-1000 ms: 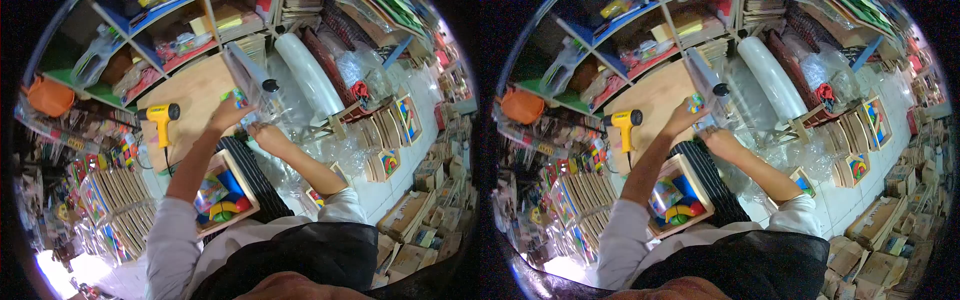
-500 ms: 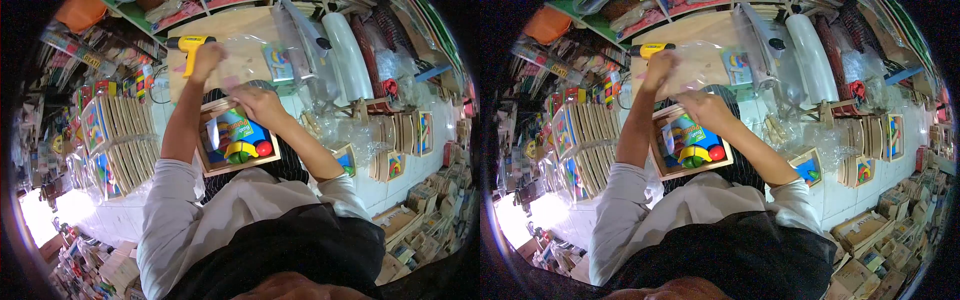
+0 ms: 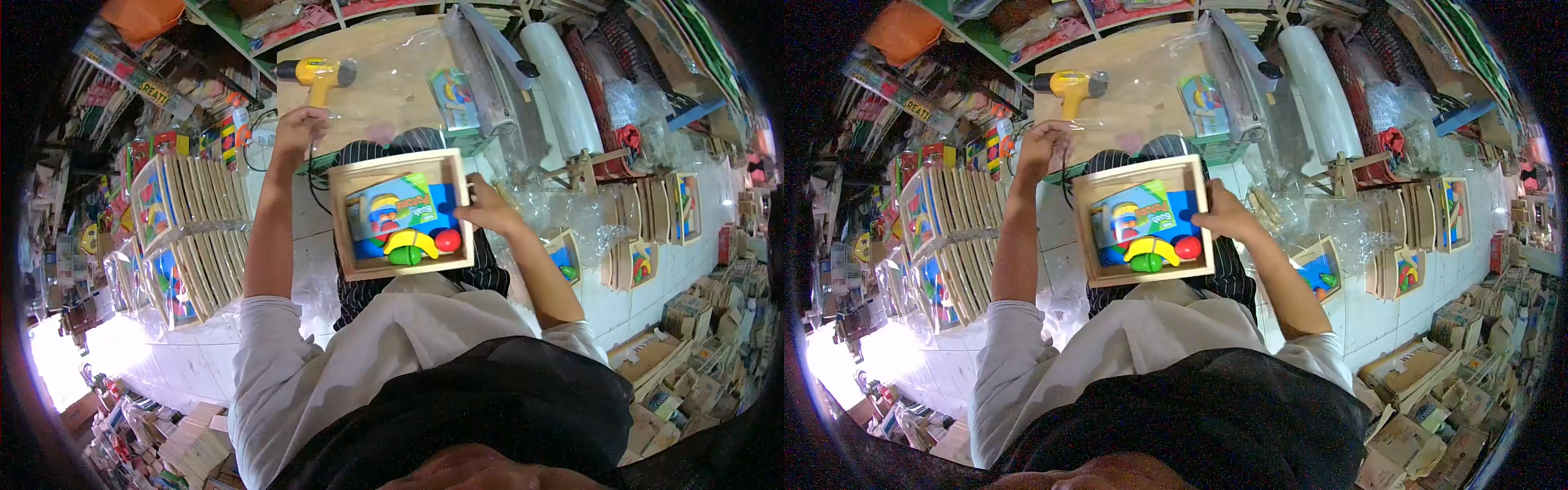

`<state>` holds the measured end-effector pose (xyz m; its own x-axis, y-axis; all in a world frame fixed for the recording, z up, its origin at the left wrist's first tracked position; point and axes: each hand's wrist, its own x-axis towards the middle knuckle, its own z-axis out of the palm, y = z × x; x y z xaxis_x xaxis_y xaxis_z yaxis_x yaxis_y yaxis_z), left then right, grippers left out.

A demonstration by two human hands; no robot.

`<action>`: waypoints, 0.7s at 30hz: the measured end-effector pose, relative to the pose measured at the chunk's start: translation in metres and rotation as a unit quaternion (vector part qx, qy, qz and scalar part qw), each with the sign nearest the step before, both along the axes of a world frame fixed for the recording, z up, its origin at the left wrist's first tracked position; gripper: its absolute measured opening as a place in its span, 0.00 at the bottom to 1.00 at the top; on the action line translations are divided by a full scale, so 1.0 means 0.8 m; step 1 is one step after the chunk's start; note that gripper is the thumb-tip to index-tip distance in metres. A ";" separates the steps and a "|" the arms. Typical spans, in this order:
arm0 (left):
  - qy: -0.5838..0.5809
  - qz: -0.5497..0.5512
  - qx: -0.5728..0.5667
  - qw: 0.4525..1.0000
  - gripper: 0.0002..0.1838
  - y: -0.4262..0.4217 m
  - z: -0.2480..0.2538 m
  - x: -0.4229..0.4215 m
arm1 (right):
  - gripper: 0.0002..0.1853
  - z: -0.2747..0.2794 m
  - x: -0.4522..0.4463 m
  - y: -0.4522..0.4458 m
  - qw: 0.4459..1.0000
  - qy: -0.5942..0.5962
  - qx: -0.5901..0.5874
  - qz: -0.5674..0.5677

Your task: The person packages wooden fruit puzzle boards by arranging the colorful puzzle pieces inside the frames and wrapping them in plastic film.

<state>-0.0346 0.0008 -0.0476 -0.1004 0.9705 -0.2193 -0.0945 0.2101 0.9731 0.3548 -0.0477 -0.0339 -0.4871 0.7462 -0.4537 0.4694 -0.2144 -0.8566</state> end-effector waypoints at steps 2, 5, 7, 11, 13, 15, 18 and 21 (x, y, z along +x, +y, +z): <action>0.092 -0.056 0.013 0.994 0.18 -0.013 0.018 0.005 | 0.39 0.016 0.019 -0.017 0.999 0.020 -0.027 -0.032; 0.089 -0.057 0.062 0.992 0.19 -0.025 0.014 0.017 | 0.42 0.011 0.053 -0.035 0.997 0.051 -0.045 -0.037; 0.276 -0.025 0.124 0.953 0.18 -0.020 -0.007 0.010 | 0.40 0.020 0.061 -0.047 0.994 0.046 -0.043 -0.093; 0.400 0.050 0.177 0.898 0.12 -0.024 -0.002 0.038 | 0.31 0.056 0.064 -0.050 0.988 0.047 -0.105 -0.106; 0.394 0.074 0.168 0.901 0.10 -0.029 0.016 0.055 | 0.29 0.069 0.060 -0.046 0.983 0.048 -0.142 -0.104; 0.405 0.088 0.194 0.889 0.08 -0.037 0.030 0.066 | 0.29 0.069 0.047 -0.044 0.983 0.044 -0.126 -0.123; 0.400 0.086 0.281 0.868 0.05 -0.046 0.029 0.065 | 0.34 0.054 0.038 -0.026 0.978 0.056 -0.146 -0.135; 0.498 0.095 0.318 0.801 0.05 -0.060 0.029 0.059 | 0.34 0.056 0.038 0.000 0.964 0.079 -0.167 -0.191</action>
<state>0.0127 -0.0474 -0.0246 -0.0772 0.8009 0.5938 0.8245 -0.2835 0.4896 0.3853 -0.0473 0.0108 -0.2887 0.7103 -0.6419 0.1704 -0.6217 -0.7645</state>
